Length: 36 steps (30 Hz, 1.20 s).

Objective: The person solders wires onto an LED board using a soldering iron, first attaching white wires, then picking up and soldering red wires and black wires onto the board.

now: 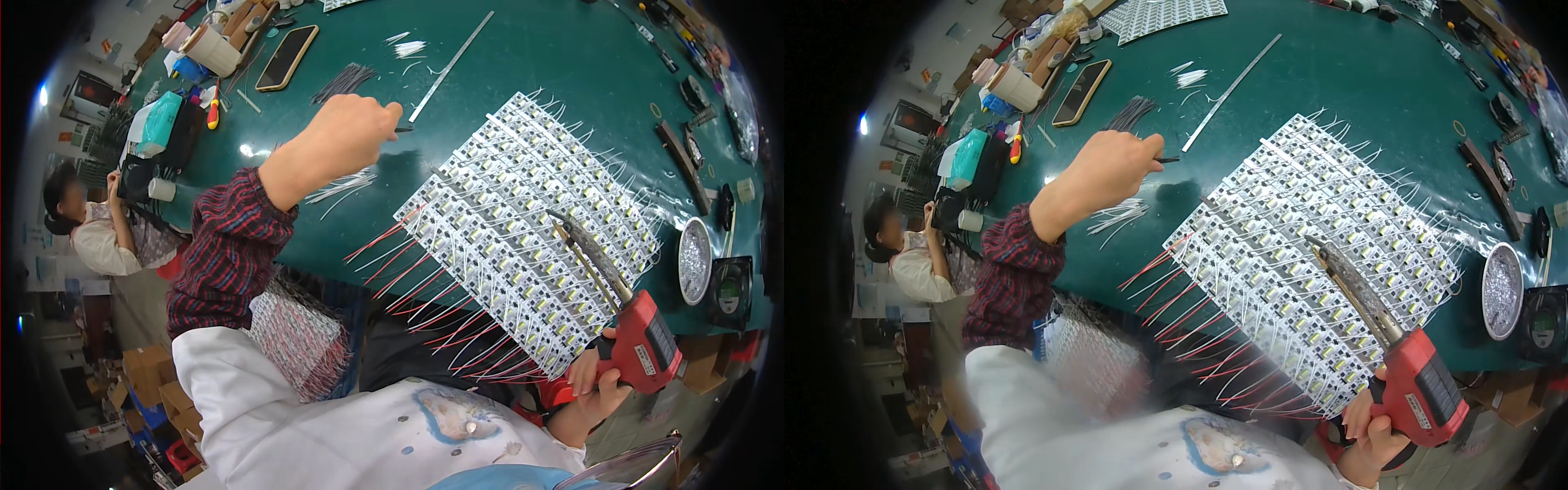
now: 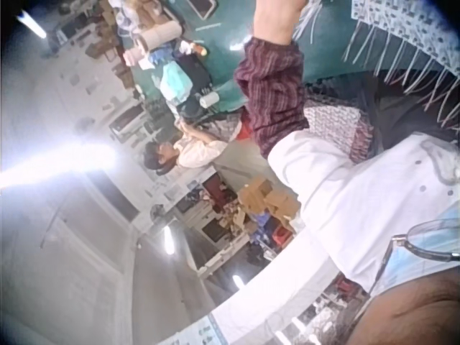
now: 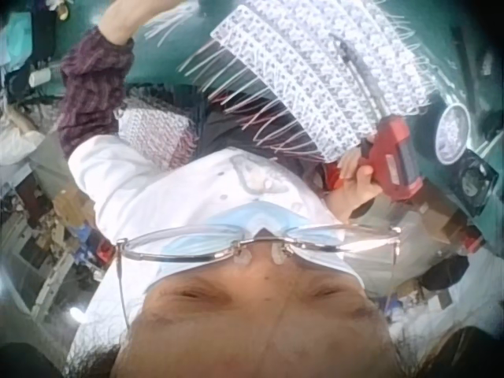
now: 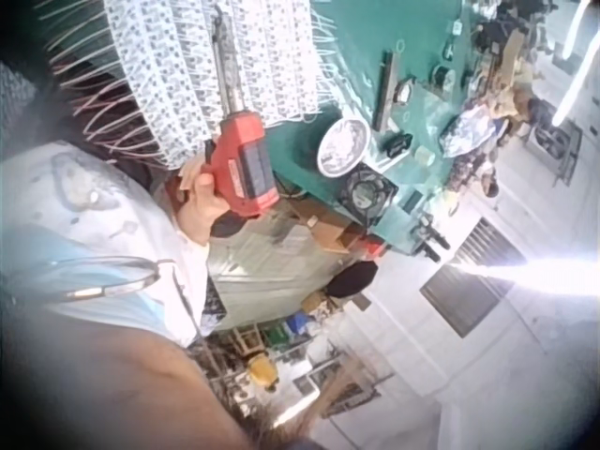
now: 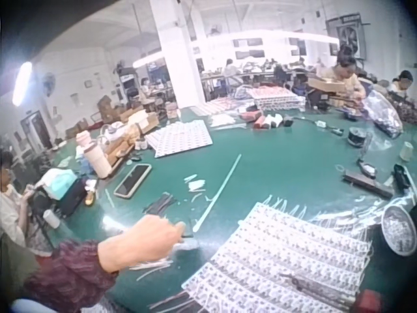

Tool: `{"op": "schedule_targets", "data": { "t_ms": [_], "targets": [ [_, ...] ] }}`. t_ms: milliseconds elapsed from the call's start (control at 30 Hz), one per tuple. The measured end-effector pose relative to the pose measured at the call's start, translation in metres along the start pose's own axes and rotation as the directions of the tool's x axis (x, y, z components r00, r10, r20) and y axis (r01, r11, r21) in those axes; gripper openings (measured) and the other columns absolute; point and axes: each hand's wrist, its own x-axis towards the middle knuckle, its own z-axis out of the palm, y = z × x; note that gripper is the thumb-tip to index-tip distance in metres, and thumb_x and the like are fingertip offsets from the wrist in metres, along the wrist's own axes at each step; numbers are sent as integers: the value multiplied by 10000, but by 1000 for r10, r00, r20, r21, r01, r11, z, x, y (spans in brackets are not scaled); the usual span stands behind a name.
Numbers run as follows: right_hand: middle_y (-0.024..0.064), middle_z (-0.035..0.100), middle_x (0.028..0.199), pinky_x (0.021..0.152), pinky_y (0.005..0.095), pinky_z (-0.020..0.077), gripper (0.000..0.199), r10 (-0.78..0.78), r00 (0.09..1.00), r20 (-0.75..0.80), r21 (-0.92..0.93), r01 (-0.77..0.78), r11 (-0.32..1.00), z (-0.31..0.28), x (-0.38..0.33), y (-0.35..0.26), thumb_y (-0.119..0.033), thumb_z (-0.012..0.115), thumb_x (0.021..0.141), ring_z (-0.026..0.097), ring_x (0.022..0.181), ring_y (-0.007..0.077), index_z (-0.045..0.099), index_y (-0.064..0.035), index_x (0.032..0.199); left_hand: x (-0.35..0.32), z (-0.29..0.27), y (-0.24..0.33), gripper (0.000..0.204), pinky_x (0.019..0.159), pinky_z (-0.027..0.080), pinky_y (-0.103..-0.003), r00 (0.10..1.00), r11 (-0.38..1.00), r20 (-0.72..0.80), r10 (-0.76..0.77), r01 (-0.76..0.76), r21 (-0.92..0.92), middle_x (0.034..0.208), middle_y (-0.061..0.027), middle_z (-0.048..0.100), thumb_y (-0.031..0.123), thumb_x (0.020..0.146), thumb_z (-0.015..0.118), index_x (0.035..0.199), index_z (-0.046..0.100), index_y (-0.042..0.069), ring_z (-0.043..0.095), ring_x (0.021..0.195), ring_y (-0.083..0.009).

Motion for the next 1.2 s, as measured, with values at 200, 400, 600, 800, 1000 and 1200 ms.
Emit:
{"op": "schedule_targets", "data": {
  "t_ms": [200,400,600,800,1000,1200],
  "targets": [
    [8,411,486,389,231,361,634,13,999,38,23,-14,1000,4,0,-4,-368,571,918,398,356,94,340,123,1246,-14,14,7,140,557,454,-376,991,923,25,-130,130,-362,618,-117,618,122,854,598,807,534,6,609,587,-301],
    [7,404,481,388,231,365,619,14,1000,20,24,-14,1000,5,1,-4,-361,564,923,401,354,95,342,124,1236,-22,19,9,109,547,456,-277,941,614,44,-337,255,-747,656,-84,624,82,860,603,844,576,-23,593,553,-146],
    [4,404,479,384,230,368,626,6,999,33,3,-6,1000,6,2,-2,-367,563,922,400,348,94,339,124,1242,-30,21,14,121,537,454,-222,901,288,100,-423,238,-928,716,-78,633,76,892,595,867,571,-40,588,581,-91],
    [6,411,484,383,233,365,621,7,999,42,6,-7,1000,8,1,-4,-369,556,926,404,354,93,341,118,1245,-29,21,18,119,547,464,-210,880,184,69,-469,174,-967,722,-79,629,82,909,586,895,561,-34,581,569,-99],
    [7,412,485,382,232,363,617,9,999,46,14,-10,1000,9,0,-4,-369,551,928,403,356,94,341,115,1248,-24,21,21,113,521,477,-226,832,160,-21,-554,81,-984,721,-86,628,80,907,590,882,574,-29,575,559,-96],
    [6,416,484,382,233,365,612,2,999,38,13,-3,1000,7,-3,-3,-362,550,930,406,356,95,338,113,1251,-23,16,25,114,504,470,-220,814,122,-19,-581,64,-990,716,-85,623,80,898,605,854,577,-21,569,551,-96]
  ]
}}
